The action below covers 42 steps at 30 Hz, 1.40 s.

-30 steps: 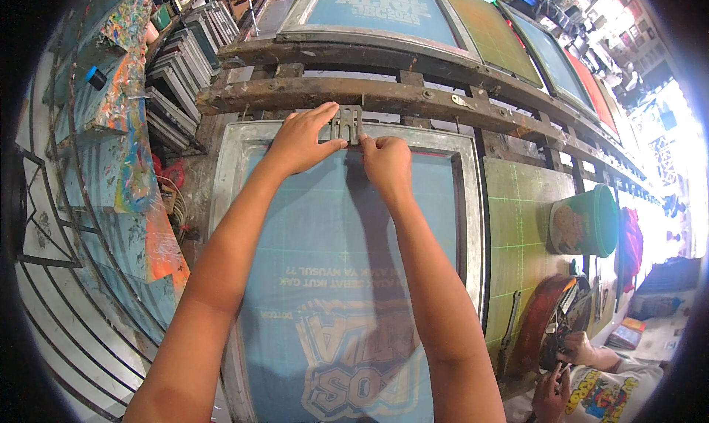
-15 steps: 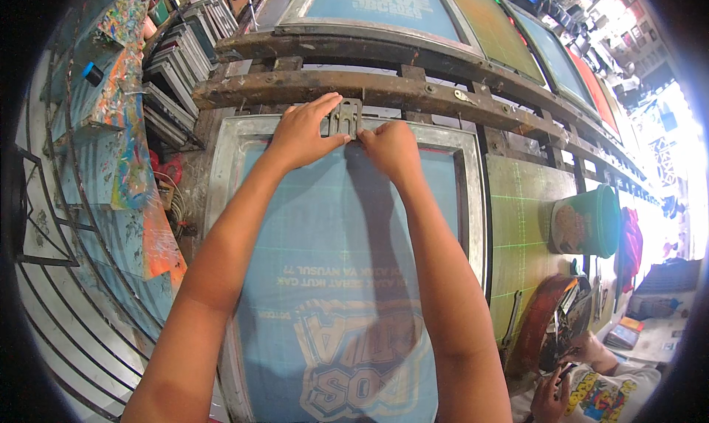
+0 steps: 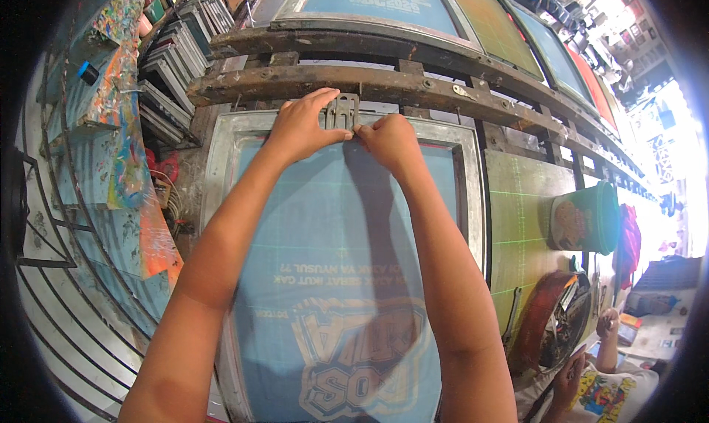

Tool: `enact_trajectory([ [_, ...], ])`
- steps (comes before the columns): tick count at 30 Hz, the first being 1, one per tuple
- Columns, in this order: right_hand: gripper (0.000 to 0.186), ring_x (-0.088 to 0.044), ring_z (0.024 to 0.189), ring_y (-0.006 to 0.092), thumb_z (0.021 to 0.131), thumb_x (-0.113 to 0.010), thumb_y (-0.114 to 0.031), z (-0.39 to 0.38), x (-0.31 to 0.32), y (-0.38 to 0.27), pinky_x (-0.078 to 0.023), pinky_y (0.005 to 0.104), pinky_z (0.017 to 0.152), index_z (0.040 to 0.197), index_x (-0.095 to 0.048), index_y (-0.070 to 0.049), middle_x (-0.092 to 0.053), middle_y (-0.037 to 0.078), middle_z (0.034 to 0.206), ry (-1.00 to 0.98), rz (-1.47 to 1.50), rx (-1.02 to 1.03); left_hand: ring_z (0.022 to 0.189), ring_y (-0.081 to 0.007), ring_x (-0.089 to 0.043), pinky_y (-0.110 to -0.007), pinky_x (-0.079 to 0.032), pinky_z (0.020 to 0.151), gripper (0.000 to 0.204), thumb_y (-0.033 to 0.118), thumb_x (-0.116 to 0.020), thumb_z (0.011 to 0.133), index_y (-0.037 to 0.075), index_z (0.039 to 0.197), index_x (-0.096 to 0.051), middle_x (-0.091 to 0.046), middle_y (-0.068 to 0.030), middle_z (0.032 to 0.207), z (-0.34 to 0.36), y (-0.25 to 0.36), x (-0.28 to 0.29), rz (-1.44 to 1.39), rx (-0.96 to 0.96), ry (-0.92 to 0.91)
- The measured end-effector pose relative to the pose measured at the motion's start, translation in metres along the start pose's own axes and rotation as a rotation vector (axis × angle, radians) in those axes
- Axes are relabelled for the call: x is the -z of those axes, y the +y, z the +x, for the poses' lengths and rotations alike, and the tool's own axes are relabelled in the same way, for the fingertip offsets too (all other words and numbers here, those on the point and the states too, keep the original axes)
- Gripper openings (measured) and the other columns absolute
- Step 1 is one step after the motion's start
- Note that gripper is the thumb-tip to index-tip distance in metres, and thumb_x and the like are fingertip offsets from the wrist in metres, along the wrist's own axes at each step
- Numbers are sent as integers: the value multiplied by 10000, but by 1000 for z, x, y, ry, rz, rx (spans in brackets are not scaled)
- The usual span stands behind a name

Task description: The person aligns a screen-printing frame onto a wooden rack, retrieves a small metal bracket and screw from a container, and secures the frame to the rack using a hex key and an adjustable wrench.

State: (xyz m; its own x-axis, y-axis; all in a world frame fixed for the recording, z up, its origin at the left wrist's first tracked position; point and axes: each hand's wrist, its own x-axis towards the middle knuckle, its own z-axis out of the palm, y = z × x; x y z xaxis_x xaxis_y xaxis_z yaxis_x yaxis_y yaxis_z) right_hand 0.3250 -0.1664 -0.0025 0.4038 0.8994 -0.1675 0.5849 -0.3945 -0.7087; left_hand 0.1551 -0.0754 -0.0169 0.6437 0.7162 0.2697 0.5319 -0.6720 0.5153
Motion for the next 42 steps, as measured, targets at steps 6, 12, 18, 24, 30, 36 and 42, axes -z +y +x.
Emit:
enact_trajectory([
  [6,403,-460,549,91,954,-625,-340,-24,-10,12,-381,252,524,805,-710,25,-530,-13,619,174,277,5,1280,-294,-527,-461,-377,1076,821,475,-805,713,59,1366,-531,-540,-121,1412,0,0,-1,3,-14,15],
  [12,312,-464,654,74,1003,-530,-262,-46,8,12,-429,216,655,1041,-673,12,-540,-33,759,78,975,-149,1269,-307,-538,-449,-371,1094,824,472,-809,711,54,1366,-533,-535,-129,1416,-3,-2,1,-7,2,1],
  [18,197,-588,769,101,996,-526,-111,-33,19,19,-500,240,737,1100,-646,6,-652,34,880,94,821,-8,1290,-302,-518,-431,-363,1100,804,459,-801,721,60,1367,-535,-528,-135,1422,-2,2,1,-13,11,2],
  [24,193,-645,805,143,940,-621,-117,-5,13,17,-518,285,755,1070,-673,16,-702,88,915,176,460,267,1307,-291,-504,-433,-347,1108,799,465,-787,737,69,1378,-523,-513,-132,1437,-1,2,2,9,17,-32],
  [30,175,-630,805,115,898,-695,-130,16,2,-1,-500,289,743,1042,-721,-32,-722,74,904,181,50,432,1315,-287,-496,-447,-339,1109,793,461,-786,739,81,1383,-520,-511,-120,1441,-2,4,5,7,32,-48],
  [36,193,-680,813,247,810,-756,-168,19,-8,0,-520,356,751,984,-761,-84,-718,113,935,202,27,369,1311,-283,-501,-445,-347,1103,783,437,-798,735,82,1377,-526,-520,-117,1433,-3,1,2,-3,18,-22],
  [42,197,-680,825,261,794,-768,-181,19,-13,5,-523,361,755,965,-767,-83,-716,116,940,265,49,420,1297,-293,-514,-446,-356,1095,780,426,-802,730,72,1370,-532,-532,-133,1418,-3,-1,-2,-1,-16,17],
])
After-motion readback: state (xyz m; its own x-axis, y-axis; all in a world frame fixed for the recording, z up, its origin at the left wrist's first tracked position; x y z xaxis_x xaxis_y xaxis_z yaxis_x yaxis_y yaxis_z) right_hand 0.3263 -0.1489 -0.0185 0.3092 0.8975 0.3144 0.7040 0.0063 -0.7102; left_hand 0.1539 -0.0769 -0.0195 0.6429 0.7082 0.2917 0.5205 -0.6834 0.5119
